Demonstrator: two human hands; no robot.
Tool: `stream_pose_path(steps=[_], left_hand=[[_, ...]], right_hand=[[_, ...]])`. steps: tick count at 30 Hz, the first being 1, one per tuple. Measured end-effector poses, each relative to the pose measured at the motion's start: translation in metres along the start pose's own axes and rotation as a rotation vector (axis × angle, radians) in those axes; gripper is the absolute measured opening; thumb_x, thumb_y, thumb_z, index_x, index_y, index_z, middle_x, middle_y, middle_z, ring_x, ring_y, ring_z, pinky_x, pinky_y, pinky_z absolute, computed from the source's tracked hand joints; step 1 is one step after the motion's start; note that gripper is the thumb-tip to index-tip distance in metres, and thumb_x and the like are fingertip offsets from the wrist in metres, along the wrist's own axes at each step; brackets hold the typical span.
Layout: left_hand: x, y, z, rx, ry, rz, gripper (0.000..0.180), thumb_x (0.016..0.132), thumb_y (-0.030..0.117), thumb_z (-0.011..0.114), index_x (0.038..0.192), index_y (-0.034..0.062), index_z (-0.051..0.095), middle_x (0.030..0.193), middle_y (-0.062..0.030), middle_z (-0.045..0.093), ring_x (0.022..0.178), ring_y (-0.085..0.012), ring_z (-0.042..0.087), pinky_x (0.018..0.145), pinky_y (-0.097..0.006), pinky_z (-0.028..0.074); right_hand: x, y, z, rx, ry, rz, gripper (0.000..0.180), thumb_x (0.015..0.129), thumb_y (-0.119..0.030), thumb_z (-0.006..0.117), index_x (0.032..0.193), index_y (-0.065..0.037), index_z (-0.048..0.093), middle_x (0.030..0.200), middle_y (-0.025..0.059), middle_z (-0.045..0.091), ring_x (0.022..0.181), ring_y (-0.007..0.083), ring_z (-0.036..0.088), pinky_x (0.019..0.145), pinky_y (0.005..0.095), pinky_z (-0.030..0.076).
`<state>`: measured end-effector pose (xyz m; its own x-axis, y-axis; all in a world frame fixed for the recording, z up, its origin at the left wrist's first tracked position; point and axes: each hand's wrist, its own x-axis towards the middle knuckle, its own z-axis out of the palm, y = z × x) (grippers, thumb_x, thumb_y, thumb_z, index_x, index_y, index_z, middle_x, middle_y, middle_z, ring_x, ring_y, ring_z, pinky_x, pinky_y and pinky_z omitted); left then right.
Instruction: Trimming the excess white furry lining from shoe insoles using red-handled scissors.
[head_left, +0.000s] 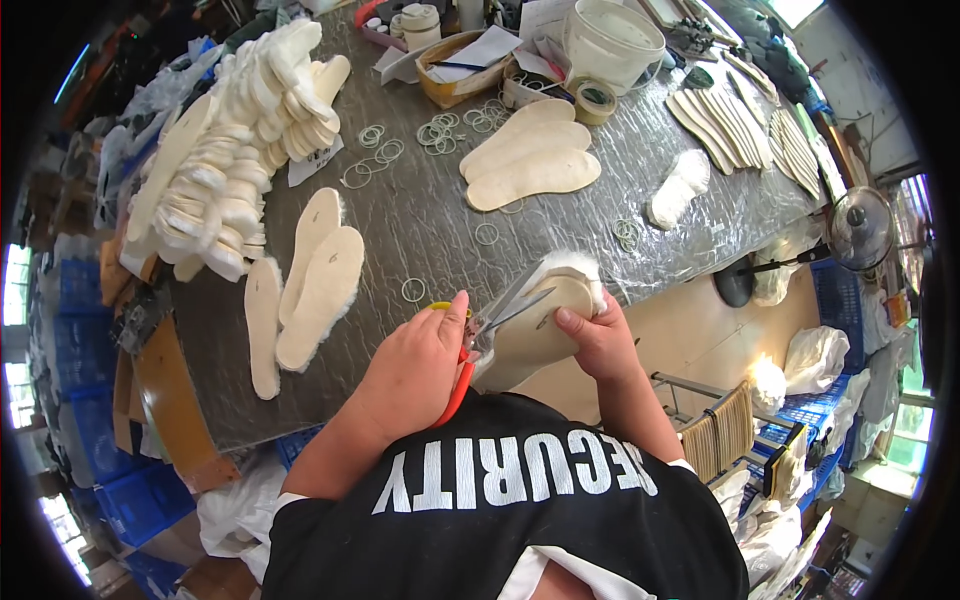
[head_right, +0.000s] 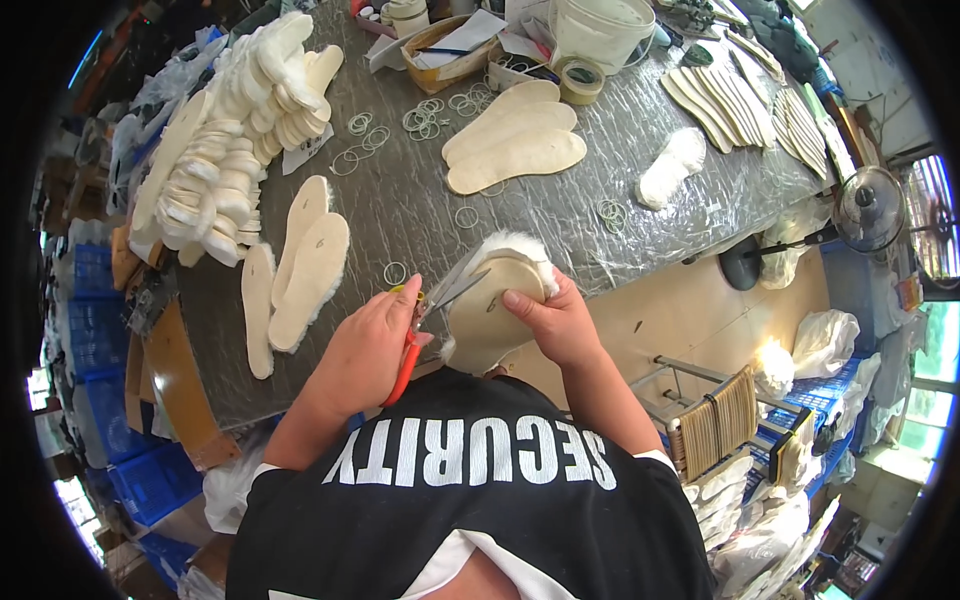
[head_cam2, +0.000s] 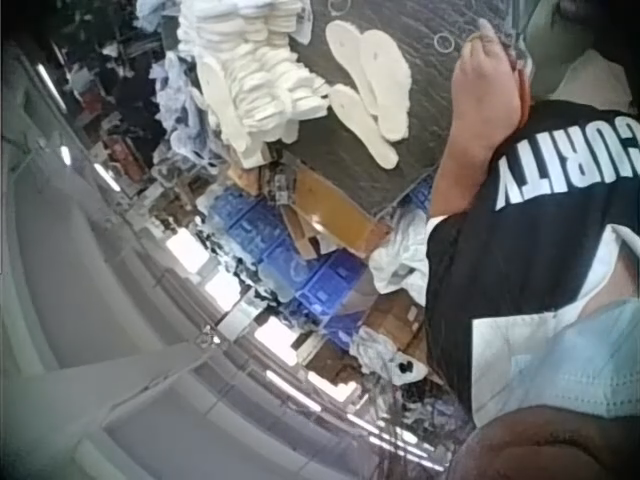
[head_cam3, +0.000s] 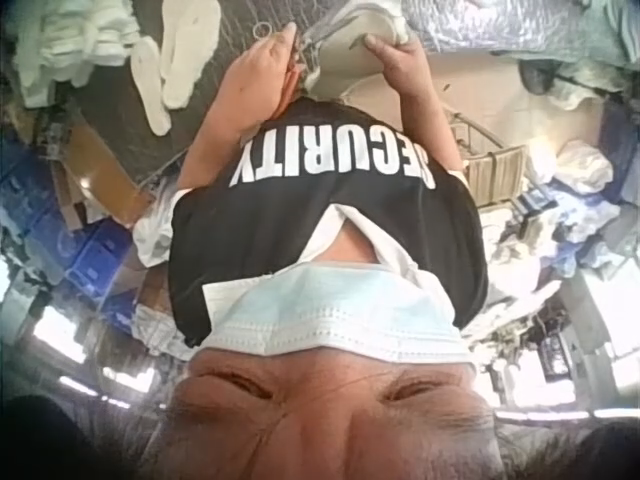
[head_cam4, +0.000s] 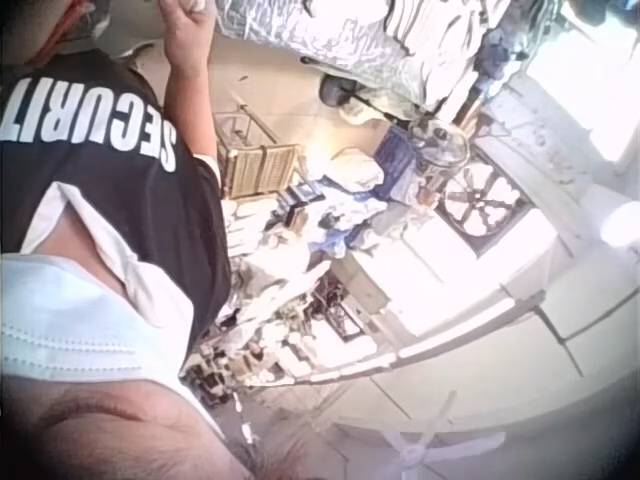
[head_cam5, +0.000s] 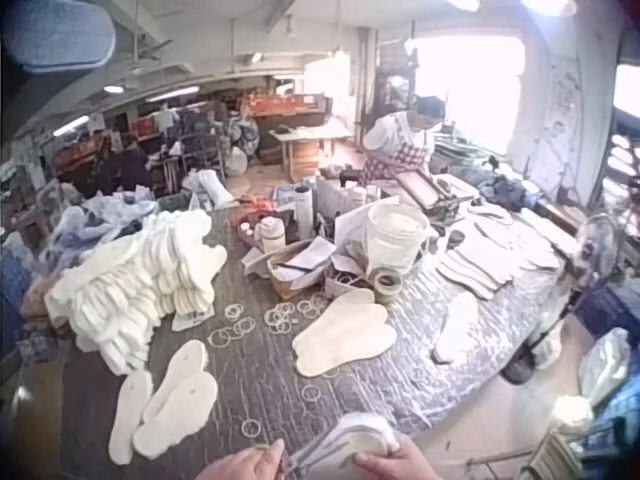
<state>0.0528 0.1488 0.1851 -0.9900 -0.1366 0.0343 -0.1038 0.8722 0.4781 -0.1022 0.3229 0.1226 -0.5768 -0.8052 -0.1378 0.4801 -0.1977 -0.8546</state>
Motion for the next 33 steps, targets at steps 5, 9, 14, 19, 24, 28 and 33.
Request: stream_pose_path(steps=[5,9,14,19,24,28,33], left_hand=[[-0.001,0.001,-0.001,0.009,-0.014,0.025,0.051,0.08,0.01,0.06,0.122,-0.0107,0.04,0.09,-0.0163,0.058,0.083,-0.0298,0.057,0.072,-0.037,0.047],[-0.003,-0.006,0.004,-0.003,-0.046,-0.001,0.051,0.079,0.009,0.06,0.122,-0.0097,0.04,0.091,-0.017,0.059,0.081,-0.0302,0.057,0.072,-0.037,0.047],[-0.001,-0.012,0.005,-0.294,-0.107,-0.01,0.052,0.08,0.007,0.061,0.126,-0.0043,0.039,0.093,-0.0149,0.059,0.081,-0.024,0.058,0.075,-0.031,0.047],[0.015,0.004,0.005,-1.122,0.137,-0.141,0.056,0.08,0.002,0.062,0.129,-0.0006,0.037,0.095,-0.0079,0.059,0.089,-0.0127,0.054,0.084,-0.028,0.044],[0.025,0.009,0.004,-1.272,0.071,-0.259,0.057,0.074,-0.002,0.067,0.124,-0.0014,0.039,0.09,-0.0061,0.058,0.082,-0.0091,0.054,0.077,-0.024,0.046],[0.024,0.013,0.006,-1.247,0.107,-0.248,0.056,0.075,-0.002,0.067,0.123,-0.0017,0.039,0.087,-0.0057,0.058,0.08,-0.0088,0.054,0.075,-0.024,0.046],[0.017,-0.002,-0.006,-0.799,0.182,-0.26,0.054,0.081,0.0,0.059,0.129,-0.002,0.035,0.089,-0.0076,0.058,0.081,-0.013,0.055,0.077,-0.026,0.046]], right_hand=[[-0.002,-0.003,0.006,-0.058,0.004,-0.003,0.033,0.083,-0.007,0.062,0.114,-0.003,0.053,0.104,0.004,0.061,0.094,0.0119,0.056,0.083,0.0284,0.046],[-0.004,-0.008,0.007,-0.032,-0.092,0.045,0.034,0.083,-0.008,0.063,0.115,-0.002,0.052,0.104,0.0045,0.06,0.094,0.0119,0.056,0.083,0.0288,0.045],[-0.002,-0.007,0.006,-0.005,-0.221,0.057,0.037,0.082,-0.007,0.062,0.116,-0.001,0.05,0.108,0.006,0.059,0.1,0.0144,0.055,0.087,0.0305,0.044],[-0.001,-0.012,0.013,0.008,-0.243,0.044,0.038,0.081,-0.005,0.063,0.116,-0.001,0.05,0.108,0.0074,0.059,0.1,0.0152,0.055,0.086,0.0307,0.045],[-0.003,-0.017,0.021,0.006,-0.181,-0.015,0.039,0.08,-0.004,0.063,0.117,-0.001,0.05,0.108,0.0077,0.059,0.098,0.0144,0.056,0.085,0.0302,0.045],[-0.003,-0.013,0.007,-0.05,-0.232,0.055,0.033,0.082,-0.006,0.062,0.113,0.0,0.053,0.106,0.0073,0.06,0.096,0.0136,0.057,0.084,0.0295,0.045],[0.0,-0.021,0.018,-0.054,-0.15,0.027,0.026,0.083,-0.007,0.061,0.108,0.0,0.056,0.101,0.0055,0.062,0.092,0.0125,0.058,0.082,0.0281,0.046]])
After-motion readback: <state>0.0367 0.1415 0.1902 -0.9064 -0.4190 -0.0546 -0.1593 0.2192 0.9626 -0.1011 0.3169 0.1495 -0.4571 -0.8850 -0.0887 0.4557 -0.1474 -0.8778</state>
